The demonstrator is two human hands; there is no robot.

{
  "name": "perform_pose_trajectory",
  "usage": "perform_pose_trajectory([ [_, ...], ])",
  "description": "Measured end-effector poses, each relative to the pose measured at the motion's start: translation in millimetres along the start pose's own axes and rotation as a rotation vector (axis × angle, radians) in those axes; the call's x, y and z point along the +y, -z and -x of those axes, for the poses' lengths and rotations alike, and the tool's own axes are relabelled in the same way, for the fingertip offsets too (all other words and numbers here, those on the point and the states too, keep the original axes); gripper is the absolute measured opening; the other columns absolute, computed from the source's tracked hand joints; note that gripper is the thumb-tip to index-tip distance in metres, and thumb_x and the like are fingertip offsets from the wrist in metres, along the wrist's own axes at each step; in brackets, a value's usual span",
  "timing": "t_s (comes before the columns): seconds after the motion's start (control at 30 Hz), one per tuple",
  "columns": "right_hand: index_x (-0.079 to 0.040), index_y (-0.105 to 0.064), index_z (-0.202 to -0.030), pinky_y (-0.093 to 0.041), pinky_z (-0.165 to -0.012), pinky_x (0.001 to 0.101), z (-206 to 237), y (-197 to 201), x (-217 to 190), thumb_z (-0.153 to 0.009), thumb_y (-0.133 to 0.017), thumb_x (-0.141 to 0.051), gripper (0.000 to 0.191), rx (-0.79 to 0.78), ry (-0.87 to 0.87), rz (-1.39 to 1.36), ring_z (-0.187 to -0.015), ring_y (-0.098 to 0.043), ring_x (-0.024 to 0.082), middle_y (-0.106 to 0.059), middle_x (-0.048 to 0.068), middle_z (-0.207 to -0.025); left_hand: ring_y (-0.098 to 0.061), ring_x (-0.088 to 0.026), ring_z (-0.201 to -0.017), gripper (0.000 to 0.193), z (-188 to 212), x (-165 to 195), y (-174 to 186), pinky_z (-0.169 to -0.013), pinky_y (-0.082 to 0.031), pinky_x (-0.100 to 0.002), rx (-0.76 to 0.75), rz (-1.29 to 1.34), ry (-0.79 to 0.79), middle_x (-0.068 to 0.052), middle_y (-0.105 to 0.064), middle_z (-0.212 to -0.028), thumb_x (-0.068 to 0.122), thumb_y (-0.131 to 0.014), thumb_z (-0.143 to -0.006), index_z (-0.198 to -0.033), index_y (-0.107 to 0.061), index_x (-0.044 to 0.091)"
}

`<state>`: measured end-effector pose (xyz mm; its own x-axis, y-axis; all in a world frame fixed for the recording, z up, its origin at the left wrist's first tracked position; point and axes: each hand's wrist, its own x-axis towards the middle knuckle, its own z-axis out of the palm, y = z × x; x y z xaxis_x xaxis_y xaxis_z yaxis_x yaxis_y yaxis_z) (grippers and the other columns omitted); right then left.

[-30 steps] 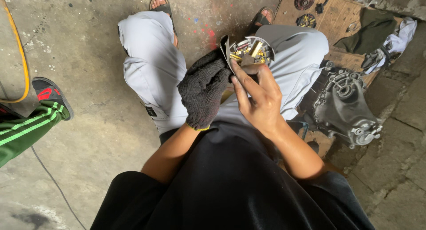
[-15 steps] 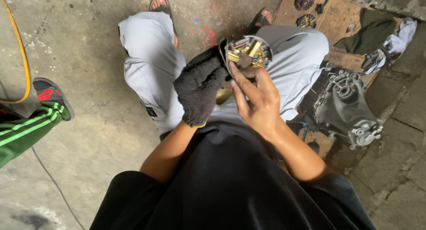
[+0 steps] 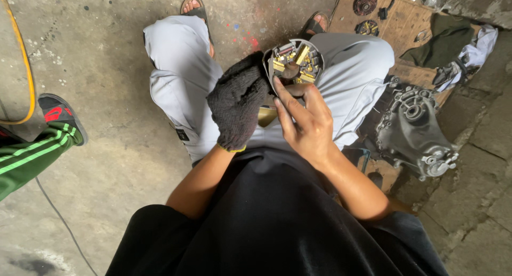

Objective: The person sits on the floor and uses a metal file to smooth the edges of a circular clutch assembly. They rotate the assembly and file different sections, occasionally inspecting the surface with their fingers.

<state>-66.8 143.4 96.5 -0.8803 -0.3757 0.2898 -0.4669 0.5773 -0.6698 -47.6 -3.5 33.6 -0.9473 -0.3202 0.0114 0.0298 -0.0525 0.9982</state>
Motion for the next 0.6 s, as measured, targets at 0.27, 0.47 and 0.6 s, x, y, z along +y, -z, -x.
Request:
perform_pose_trajectory([
  [0.27, 0.000, -0.068, -0.134, -0.055, -0.087, 0.0343, -2.7, -0.3, 2.7, -0.096, -0.078, 0.007, 0.040, 0.022, 0.006, -0.027, -0.098, -0.066, 0.025, -0.060, 0.014, -0.106, -0.074, -0.018, -0.102, 0.022, 10.2, -11.5, -1.9, -0.093, -0.060, -0.030, -0.005, -0.111, -0.033, -0.010, -0.076, -0.117, -0.002, -0.072, -0.097, -0.119, -0.072, -0.003],
  [0.47, 0.001, -0.068, -0.134, -0.054, -0.086, 0.0361, -4.7, 3.6, 3.5, -0.094, -0.078, 0.006, 0.041, 0.022, 0.003, -0.002, -0.096, -0.065, 0.027, -0.061, 0.014, -0.105, -0.074, -0.018, -0.100, 0.021, 8.5, -3.8, -9.5, -0.091, -0.060, -0.029, 0.001, -0.107, -0.006, -0.011, -0.076, -0.116, -0.001, -0.071, -0.098, -0.118, -0.072, -0.002],
  [0.6, 0.001, -0.069, -0.133, -0.053, -0.084, 0.0368, -2.3, 5.7, 2.3, -0.092, -0.078, 0.005, 0.042, -0.024, 0.007, 0.018, -0.093, -0.063, 0.028, -0.060, 0.015, -0.103, -0.075, -0.018, -0.102, 0.024, 3.3, 6.8, -5.6, -0.094, -0.059, -0.029, 0.001, -0.142, -0.012, -0.011, -0.077, -0.118, -0.003, -0.068, -0.098, -0.122, -0.072, -0.002],
])
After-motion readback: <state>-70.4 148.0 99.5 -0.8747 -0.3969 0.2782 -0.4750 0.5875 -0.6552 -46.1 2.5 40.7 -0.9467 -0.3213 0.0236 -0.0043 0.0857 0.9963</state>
